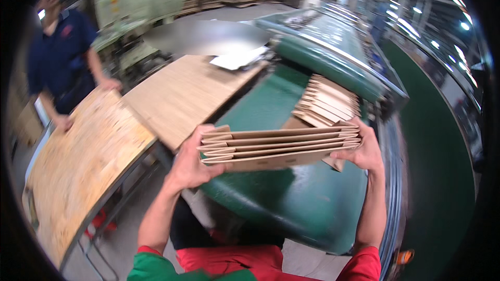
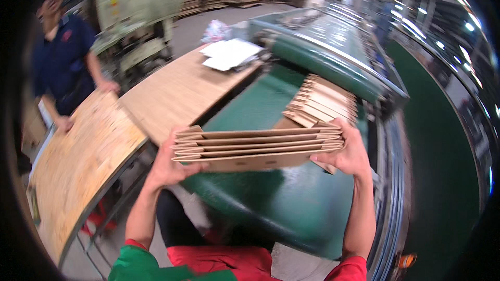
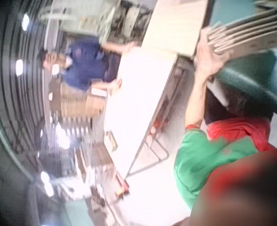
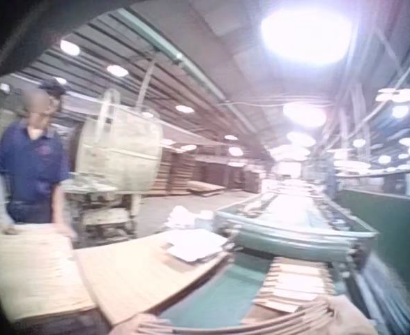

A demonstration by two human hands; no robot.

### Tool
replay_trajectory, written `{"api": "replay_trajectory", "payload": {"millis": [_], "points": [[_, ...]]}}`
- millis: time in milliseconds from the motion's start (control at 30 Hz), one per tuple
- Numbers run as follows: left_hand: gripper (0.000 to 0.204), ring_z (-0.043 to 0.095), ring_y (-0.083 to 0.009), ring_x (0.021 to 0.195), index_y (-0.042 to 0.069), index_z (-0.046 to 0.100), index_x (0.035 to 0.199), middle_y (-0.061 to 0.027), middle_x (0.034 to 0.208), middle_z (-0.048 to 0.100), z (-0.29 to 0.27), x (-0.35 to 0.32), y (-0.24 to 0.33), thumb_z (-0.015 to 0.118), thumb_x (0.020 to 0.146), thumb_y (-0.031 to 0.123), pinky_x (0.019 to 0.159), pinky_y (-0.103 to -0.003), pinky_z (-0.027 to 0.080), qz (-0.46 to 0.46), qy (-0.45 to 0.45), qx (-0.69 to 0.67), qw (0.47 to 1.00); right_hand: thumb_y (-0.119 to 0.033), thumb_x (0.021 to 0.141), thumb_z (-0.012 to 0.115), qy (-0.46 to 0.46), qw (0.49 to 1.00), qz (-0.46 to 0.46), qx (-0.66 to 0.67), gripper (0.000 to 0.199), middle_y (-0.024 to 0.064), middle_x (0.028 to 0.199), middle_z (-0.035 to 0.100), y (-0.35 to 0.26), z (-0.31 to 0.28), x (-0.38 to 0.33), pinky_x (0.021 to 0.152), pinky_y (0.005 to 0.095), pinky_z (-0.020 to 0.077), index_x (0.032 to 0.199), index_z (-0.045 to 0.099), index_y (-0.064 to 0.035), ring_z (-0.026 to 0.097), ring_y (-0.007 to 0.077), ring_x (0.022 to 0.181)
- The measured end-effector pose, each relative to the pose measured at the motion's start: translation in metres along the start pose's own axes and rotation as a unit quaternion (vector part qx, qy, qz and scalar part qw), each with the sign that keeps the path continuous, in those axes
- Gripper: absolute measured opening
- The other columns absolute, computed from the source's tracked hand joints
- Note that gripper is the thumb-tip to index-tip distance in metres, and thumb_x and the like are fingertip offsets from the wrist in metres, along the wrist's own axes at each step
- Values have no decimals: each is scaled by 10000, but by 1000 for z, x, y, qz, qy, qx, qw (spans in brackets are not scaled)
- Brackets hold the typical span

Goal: The person collects flat wooden parts from a green conveyor belt and stacks them on a wooden table. The person repeatedly picks up batches of parts, aligns them, and places them on the table while another worker is visible nearby.

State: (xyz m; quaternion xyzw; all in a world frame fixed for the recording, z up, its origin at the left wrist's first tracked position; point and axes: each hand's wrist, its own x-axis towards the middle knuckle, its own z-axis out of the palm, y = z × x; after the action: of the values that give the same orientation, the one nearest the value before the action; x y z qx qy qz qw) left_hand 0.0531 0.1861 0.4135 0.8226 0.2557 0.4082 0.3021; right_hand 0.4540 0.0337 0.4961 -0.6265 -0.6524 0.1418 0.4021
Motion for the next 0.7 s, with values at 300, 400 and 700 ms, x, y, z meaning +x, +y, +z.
{"api": "replay_trajectory", "payload": {"millis": [300, 400, 700], "points": [[494, 644, -325, 1329, 28, 670, 1281, -185, 1368, 705, -285, -175, -74, 852, 822, 27, 1146, -444, 498, 125, 289, 307, 898, 111, 677, 807, 93, 880, -435, 168, 666, 161, 1347, 702, -135, 345, 176, 1101, 388, 521, 1306, 656, -49, 669, 295, 1292], [469, 640, -320, 1344, 35, 669, 1316, -179, 1388, 700, -332, -233, -104, 808, 868, 29, 1174, -455, 478, 93, 350, 316, 877, 196, 678, 677, 58, 852, -468, 229, 697, 132, 1391, 671, -170, 446, 197, 1155, 404, 497, 1330, 622, -43, 608, 326, 1370], [829, 436, -395, 1519, 48, 598, 1483, -261, 1542, 556, -380, -325, -96, 437, 706, -192, 1296, -437, 280, -326, 2, 433, 840, 53, 722, 724, -255, 883, -395, -3, 936, 94, 1672, 433, -159, 495, 177, 1206, 524, 404, 1595, 451, -145, 404, 390, 1529]]}}
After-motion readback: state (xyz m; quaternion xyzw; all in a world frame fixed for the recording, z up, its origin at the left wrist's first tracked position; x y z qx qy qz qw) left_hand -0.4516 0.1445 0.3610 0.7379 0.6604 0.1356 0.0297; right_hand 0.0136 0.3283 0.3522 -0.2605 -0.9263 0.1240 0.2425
